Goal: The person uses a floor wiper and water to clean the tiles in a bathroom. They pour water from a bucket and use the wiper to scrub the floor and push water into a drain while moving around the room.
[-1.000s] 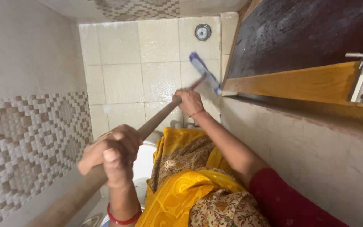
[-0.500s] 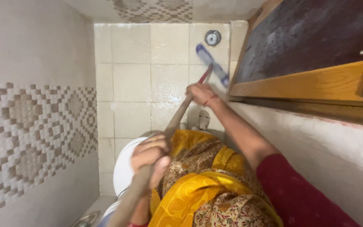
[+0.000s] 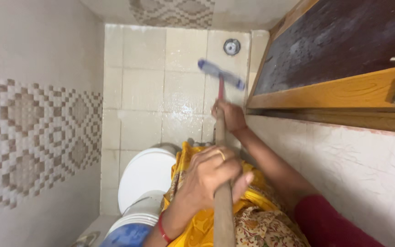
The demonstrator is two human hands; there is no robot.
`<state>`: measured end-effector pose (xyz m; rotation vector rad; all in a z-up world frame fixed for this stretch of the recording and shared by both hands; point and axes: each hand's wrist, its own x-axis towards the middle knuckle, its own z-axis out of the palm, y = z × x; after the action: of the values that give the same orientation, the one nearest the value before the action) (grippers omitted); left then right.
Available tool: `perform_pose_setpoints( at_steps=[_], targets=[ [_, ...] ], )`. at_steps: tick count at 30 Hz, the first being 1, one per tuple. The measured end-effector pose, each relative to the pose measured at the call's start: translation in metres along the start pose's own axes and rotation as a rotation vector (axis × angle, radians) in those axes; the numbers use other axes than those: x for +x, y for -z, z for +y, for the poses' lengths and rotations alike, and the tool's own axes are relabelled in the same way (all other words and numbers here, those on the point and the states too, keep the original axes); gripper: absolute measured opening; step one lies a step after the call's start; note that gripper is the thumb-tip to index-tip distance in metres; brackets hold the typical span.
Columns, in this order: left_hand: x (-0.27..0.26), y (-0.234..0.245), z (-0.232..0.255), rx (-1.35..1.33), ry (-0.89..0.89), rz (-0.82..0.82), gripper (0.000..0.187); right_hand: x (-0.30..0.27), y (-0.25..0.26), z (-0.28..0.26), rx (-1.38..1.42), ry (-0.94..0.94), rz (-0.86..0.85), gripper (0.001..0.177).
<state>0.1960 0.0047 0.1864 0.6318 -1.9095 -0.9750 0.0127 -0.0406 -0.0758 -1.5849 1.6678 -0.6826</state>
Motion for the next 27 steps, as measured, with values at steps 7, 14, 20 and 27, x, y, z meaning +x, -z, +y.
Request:
perform_pose_setpoints(
  at_steps=[7, 14, 20, 27],
  targets=[
    [0.021, 0.026, 0.017, -0.516, -0.102, -0.510, 0.047, -0.028, 0.011, -0.014, -0.120, 0.232, -0.188, 0.010],
    [-0.031, -0.067, -0.053, -0.306, -0.207, -0.221, 0.045, 0.025, 0.007, 0.087, -0.252, 0.271, -0.127, 0.016],
    [-0.028, -0.129, -0.138, -0.051, -0.274, -0.067, 0.035, 0.102, 0.013, 0.142, -0.333, 0.239, -0.055, 0.029],
    [0.012, -0.077, -0.068, -0.014, -0.102, -0.084, 0.020, 0.057, 0.006, 0.077, -0.066, 0.192, 0.185, 0.013]
  ],
)
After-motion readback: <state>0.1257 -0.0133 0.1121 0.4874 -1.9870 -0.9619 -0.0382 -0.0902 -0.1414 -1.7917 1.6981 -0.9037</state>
